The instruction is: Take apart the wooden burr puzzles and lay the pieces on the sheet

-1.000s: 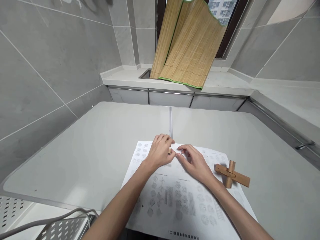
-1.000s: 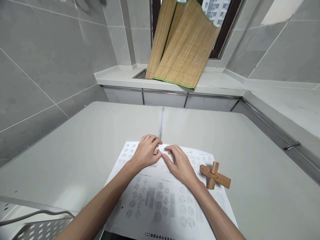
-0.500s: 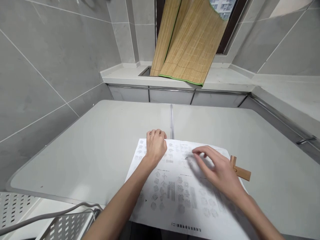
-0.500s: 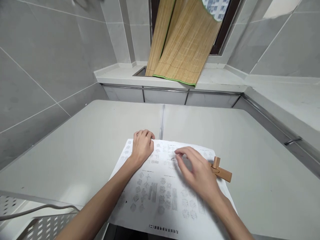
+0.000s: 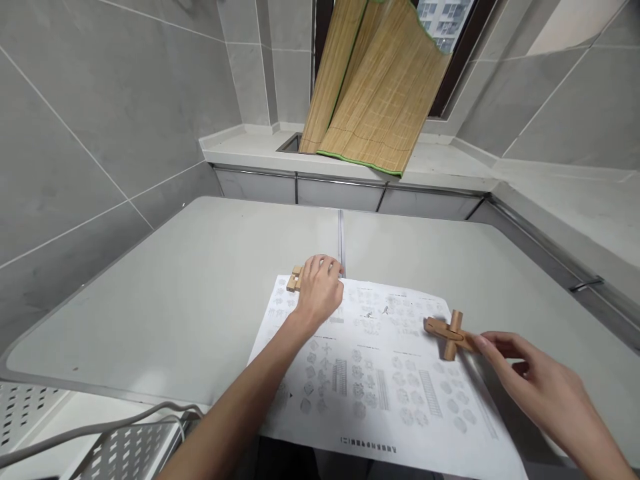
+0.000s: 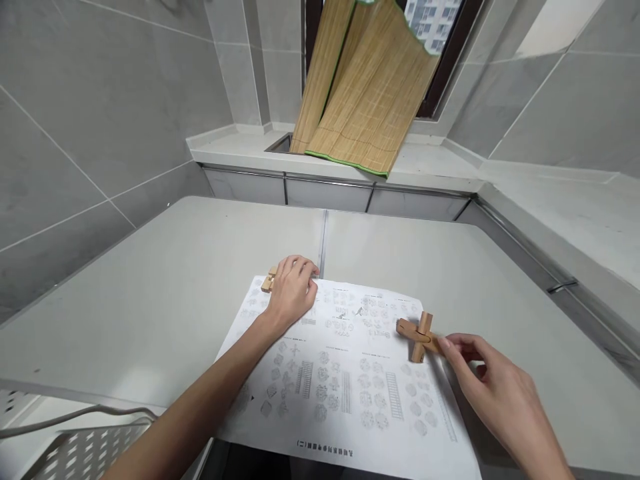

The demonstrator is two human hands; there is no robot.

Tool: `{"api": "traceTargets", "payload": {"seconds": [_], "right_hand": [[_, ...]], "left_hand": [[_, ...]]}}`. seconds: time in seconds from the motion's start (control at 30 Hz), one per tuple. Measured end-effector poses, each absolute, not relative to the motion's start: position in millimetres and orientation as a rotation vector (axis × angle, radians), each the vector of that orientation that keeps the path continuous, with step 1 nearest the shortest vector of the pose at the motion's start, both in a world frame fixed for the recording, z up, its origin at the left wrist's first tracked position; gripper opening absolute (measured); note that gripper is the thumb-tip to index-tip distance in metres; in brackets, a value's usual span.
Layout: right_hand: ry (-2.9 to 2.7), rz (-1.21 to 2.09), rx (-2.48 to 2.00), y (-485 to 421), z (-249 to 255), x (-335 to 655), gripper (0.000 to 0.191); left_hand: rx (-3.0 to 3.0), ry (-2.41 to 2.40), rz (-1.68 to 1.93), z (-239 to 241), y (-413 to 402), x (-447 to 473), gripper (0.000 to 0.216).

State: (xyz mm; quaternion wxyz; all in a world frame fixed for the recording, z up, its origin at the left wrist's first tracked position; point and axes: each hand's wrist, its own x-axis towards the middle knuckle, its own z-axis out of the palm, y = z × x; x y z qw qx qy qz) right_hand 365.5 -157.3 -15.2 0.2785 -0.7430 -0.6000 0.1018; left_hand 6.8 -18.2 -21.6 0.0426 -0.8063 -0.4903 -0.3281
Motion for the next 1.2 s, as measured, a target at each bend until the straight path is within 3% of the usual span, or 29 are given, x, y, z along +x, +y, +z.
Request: {"api": "traceTargets", "payload": {"seconds": [0.33, 0.57, 0.63, 1.2], "right_hand": [[-1.65, 0.53, -1.653, -116, -4, 305, 0.039], [-1.622, 0.802, -1.265, -67, -9, 256, 0.034], [-1.607, 0.863, -1.205, -60, -14, 248, 0.033], [-1.526, 1.095, -1.167, -57, -31, 245, 0.035]], "left_hand": [[-2.942, -1.46, -1.344, -17, -33, 20, 0.011], [-3.322, -1.796, -1.469, -13, -39, 21, 0.086], [-3.345, -1.877, -1.464, -9, -40, 20, 0.094], [-3.277, -1.768, -1.449, -2, -41, 29, 0.071]]}}
